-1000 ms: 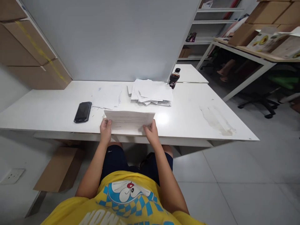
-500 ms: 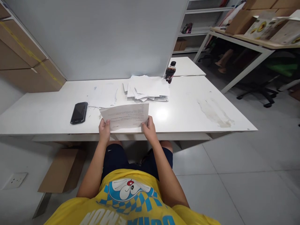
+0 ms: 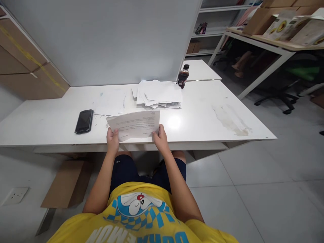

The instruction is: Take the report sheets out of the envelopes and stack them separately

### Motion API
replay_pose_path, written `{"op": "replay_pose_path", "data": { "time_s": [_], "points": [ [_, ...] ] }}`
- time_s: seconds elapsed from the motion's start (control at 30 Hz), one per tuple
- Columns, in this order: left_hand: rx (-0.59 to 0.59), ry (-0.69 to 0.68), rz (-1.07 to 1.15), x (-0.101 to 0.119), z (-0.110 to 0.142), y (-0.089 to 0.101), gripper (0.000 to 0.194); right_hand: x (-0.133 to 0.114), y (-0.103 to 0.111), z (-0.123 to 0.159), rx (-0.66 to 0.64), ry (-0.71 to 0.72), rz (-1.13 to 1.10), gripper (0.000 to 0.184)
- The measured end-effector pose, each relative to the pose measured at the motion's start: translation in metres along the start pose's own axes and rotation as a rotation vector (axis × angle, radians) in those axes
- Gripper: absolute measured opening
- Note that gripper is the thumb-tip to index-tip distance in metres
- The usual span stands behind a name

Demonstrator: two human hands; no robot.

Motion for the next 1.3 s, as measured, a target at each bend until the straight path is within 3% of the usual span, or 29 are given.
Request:
{"op": "replay_pose_path", "data": {
  "time_s": [0.37,0.5,0.6,0.73,0.8,0.87,0.97,1.03,1.13,1.3],
  "points": [
    [0.036,0.023,0.04,-0.001,-0.001,-0.001,0.047,-0.003,-0.001,-0.001,0.021,-0.021,-0.012,0.032],
    [0.087,0.124,0.1,0.0,0.006,0.01,0.044,-0.013,0.006,0.007,-0.053,-0.122,-0.134,0.027],
    [0.018,0.186,0.201,0.01,0.019,0.014,0.035,-0.012,0.032,0.016,-0.117,-0.232,-0.115,0.028],
    [-0.02,0.075,0.185,0.031,0.027,0.013,0.029,0.004,0.093,0.01,-0.047,-0.308,0.115,0.04],
    [-0.082,0.001,0.041,0.033,0.028,-0.005,0.029,0.004,0.12,0.0,0.038,-0.278,0.283,0.044],
    [-0.235,-0.087,-0.145,0.032,0.032,-0.037,0.031,0.002,0.133,-0.008,0.075,-0.272,0.44,0.048],
    [-0.517,-0.274,-0.381,0.03,0.048,-0.086,0.041,0.002,0.134,-0.012,0.039,-0.317,0.55,0.05],
    [-0.652,-0.374,-0.498,0.026,0.058,-0.105,0.049,0.001,0.131,-0.011,0.016,-0.325,0.529,0.051],
    [-0.743,-0.406,-0.607,0.019,0.063,-0.112,0.058,0.0,0.13,-0.01,0.044,-0.3,0.416,0.054],
    [-0.773,-0.403,-0.645,0.018,0.063,-0.109,0.061,0.007,0.137,-0.01,0.15,-0.301,0.133,0.05]
  ]
}}
Point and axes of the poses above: each hand's wrist, its own z-axis away from the middle knuckle, its own y-axis out of the back of the hand, x = y × z, the point moved 10 cm from there along -z, towards the middle knuckle, and after that the axes turned 13 degrees about x, right-handed, at the moved point
